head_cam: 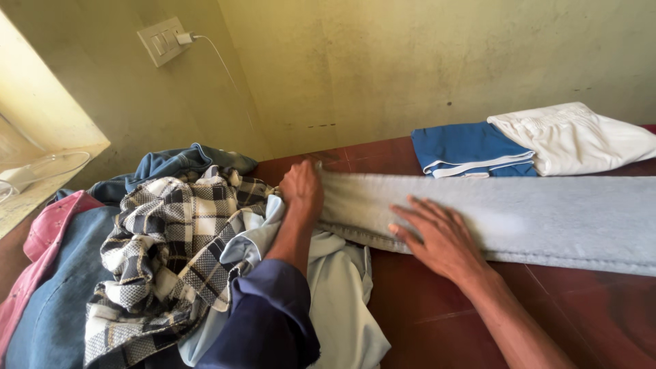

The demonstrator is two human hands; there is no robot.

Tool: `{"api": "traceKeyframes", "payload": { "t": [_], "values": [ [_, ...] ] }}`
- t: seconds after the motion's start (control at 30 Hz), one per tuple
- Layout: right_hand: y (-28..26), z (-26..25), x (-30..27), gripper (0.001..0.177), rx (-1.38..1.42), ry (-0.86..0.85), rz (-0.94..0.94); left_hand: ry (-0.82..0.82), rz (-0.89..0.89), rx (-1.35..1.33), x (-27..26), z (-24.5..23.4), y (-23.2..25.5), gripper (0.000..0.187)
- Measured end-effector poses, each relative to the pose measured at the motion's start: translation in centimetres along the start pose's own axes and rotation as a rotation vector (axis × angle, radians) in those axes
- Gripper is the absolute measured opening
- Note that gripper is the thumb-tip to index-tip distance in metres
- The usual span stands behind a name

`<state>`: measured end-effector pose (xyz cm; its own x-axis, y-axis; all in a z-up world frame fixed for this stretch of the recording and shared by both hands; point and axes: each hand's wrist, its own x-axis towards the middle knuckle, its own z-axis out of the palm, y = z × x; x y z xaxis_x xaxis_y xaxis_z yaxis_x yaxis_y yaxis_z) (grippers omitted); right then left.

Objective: The person picks up a pair of light blue jeans from a pile of laundry on a table, spreads them out, and folds them into a rectangular shape before setting them down.

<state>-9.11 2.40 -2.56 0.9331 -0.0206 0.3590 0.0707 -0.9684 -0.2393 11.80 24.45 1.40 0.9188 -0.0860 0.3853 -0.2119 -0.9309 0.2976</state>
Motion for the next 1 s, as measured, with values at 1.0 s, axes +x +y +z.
{"api": "traceKeyframes", "payload": {
  "t": [1.0],
  "values": [
    [-1.0, 0.8, -1.4, 0.076, -0.112, -0.19, 0.008, -0.364, -0.197, -0.143, 3.0, 1.9, -0.3, 0.063]
  ]
}}
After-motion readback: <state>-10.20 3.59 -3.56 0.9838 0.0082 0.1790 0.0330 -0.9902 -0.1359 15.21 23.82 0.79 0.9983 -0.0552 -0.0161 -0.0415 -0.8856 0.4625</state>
